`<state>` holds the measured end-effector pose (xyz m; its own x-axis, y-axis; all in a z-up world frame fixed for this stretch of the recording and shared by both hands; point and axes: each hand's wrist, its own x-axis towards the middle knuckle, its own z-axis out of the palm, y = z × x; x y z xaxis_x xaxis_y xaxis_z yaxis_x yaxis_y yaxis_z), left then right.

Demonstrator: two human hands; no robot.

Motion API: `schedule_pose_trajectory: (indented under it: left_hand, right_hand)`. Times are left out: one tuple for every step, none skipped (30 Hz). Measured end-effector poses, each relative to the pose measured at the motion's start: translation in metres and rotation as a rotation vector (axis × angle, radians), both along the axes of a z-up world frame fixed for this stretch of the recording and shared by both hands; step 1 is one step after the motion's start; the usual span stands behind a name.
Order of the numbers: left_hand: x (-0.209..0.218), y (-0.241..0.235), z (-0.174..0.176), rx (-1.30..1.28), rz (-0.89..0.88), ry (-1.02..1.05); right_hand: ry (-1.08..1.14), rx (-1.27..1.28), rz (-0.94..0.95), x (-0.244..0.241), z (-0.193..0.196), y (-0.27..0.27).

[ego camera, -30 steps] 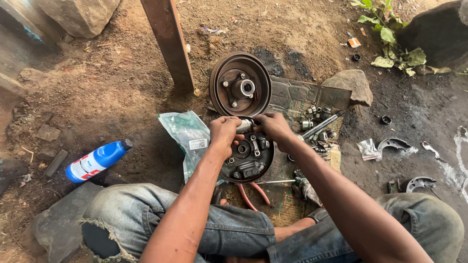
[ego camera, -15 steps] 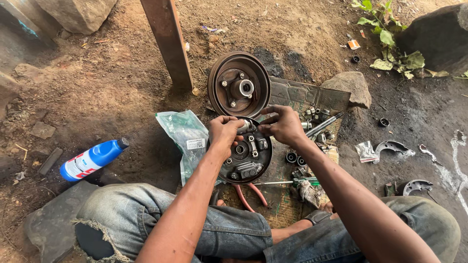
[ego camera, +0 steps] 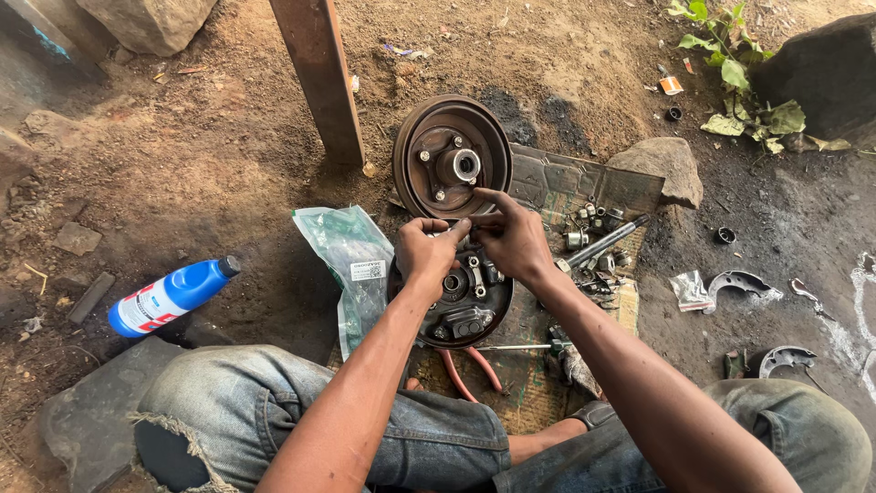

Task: The person is repairing a brake assembly by cleaning and lubricating its components. They use a screwdriver to manipulate parts and apply lubricant from a blue bottle to the brake mechanism.

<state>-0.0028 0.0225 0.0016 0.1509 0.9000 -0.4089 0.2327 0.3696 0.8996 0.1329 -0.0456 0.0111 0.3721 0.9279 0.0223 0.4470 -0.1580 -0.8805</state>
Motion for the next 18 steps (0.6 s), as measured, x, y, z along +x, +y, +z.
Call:
schedule_pose_trajectory:
  left_hand:
    - [0.001,0.0,0.001,0.026,0.004,0.011]
    - [0.001,0.0,0.001,0.052,0.008,0.022]
    - [0.002,0.0,0.002,0.048,0.006,0.05]
    - [0.002,0.0,0.003,0.044,0.004,0.077]
    - [0.003,0.001,0.004,0.043,0.002,0.104]
    - [0.004,0.002,0.006,0.017,0.012,0.101]
    - [0.005,0.003,0.007,-0.009,0.019,0.098]
    - [0.005,0.005,0.009,-0.035,0.026,0.095]
    - [0.007,0.007,0.01,-0.056,0.021,0.112]
    - [0.008,0.01,0.011,-0.077,0.015,0.128]
    - [0.009,0.011,0.011,-0.099,0.01,0.144]
    - [0.01,0.012,0.011,-0.099,0.005,0.148]
    - [0.011,0.014,0.011,-0.095,0.001,0.153]
    - [0.012,0.015,0.012,-0.092,-0.003,0.158]
    - [0.012,0.016,0.012,-0.095,0.004,0.15]
    - [0.013,0.018,0.012,-0.097,0.011,0.143]
    - [0.014,0.018,0.011,-0.103,0.019,0.133]
    - [0.015,0.019,0.01,-0.111,0.015,0.145]
  right_hand:
    - [-0.081,0.008,0.024,-0.001,0.002,-0.001]
    - [-0.163,0.017,0.048,-0.001,0.002,-0.002]
    - [-0.129,0.004,0.03,-0.002,0.002,-0.002]
    - [-0.096,-0.01,0.013,-0.001,0.001,-0.004]
    - [-0.064,-0.021,-0.006,0.0,-0.001,-0.003]
    - [-0.047,0.021,-0.014,0.001,-0.003,-0.002]
    - [-0.028,0.064,-0.025,0.001,-0.005,-0.002]
    - [-0.01,0.106,-0.035,0.003,-0.008,-0.001]
    - [0.103,0.077,-0.085,0.005,-0.011,-0.001]
    - [0.216,0.047,-0.134,0.007,-0.015,0.0]
    - [0.328,0.016,-0.183,0.009,-0.018,0.001]
    - [0.415,-0.006,-0.176,0.012,-0.021,0.003]
    - [0.503,-0.027,-0.166,0.014,-0.023,0.007]
    - [0.59,-0.047,-0.155,0.016,-0.025,0.009]
    - [0.608,-0.105,-0.178,0.018,-0.026,0.009]
    - [0.625,-0.164,-0.2,0.019,-0.028,0.01]
    - [0.64,-0.225,-0.221,0.02,-0.029,0.01]
    - [0.661,-0.243,-0.239,0.022,-0.03,0.011]
